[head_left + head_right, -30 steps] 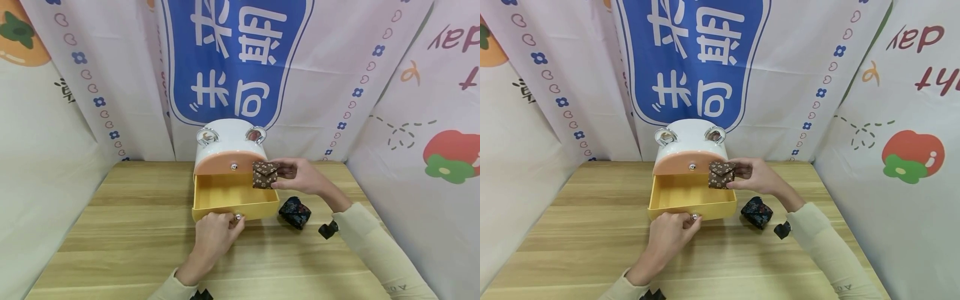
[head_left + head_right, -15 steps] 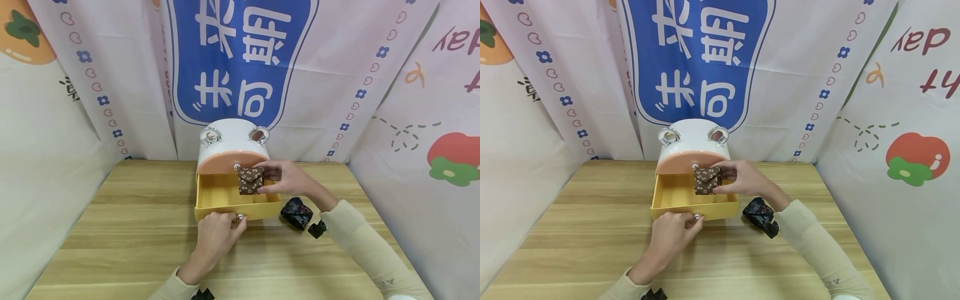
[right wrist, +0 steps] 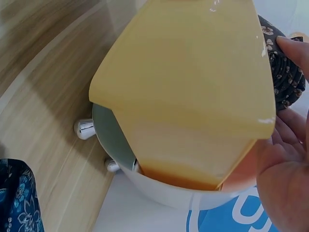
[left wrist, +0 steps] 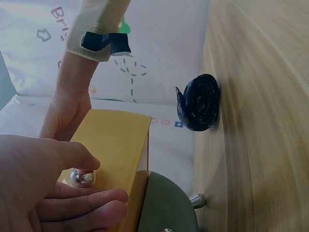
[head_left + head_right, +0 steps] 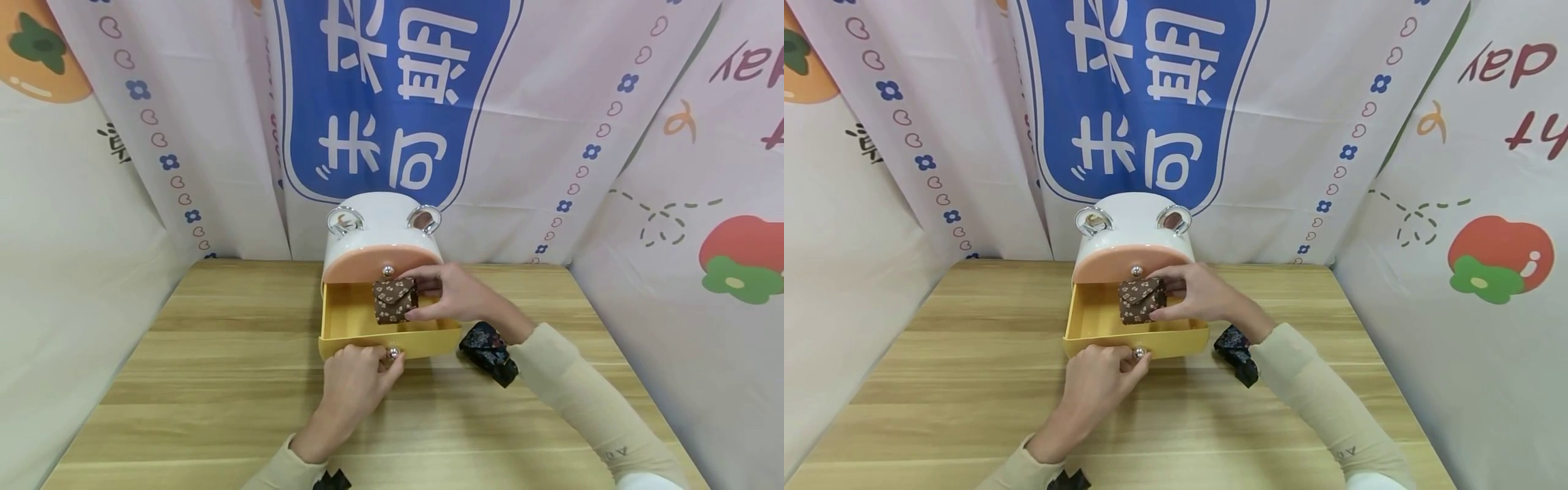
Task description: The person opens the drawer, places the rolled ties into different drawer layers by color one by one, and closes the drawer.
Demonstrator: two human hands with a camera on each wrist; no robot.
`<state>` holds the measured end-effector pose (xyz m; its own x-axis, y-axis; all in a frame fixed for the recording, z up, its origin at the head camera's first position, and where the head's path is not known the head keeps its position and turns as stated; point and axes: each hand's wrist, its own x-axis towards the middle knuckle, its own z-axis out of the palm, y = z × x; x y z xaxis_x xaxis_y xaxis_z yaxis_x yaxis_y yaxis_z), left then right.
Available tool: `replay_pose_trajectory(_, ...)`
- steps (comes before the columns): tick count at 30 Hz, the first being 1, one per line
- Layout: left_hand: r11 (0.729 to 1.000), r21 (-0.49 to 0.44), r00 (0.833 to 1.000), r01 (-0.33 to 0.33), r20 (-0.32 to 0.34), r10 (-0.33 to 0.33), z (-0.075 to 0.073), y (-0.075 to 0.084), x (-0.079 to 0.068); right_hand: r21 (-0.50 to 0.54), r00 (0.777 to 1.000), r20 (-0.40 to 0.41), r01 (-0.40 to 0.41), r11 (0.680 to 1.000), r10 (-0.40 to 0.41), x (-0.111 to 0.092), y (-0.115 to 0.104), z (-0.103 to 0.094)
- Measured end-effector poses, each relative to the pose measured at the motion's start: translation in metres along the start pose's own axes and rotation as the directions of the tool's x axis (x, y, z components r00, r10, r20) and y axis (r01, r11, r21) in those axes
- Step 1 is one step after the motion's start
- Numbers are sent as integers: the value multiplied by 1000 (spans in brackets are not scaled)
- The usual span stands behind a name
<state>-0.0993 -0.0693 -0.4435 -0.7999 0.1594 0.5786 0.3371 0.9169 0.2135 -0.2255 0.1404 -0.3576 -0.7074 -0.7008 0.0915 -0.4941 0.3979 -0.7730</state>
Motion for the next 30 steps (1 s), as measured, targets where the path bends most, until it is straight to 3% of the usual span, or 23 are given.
replay_pose_trajectory(12,1000,4,1000,5,1,-5,-1,0,1,-53,999,31,42,998,-41,13,2,12)
replay_pose_trajectory(24,1000,3,1000,8,8,-8,0,0,1,-302,993,59,118,946,-105,24,6,23)
replay_pose_trajectory(30,1000,-3,1000,8,5,-8,0,0,1,-268,992,55,122,956,-111,28,8,24)
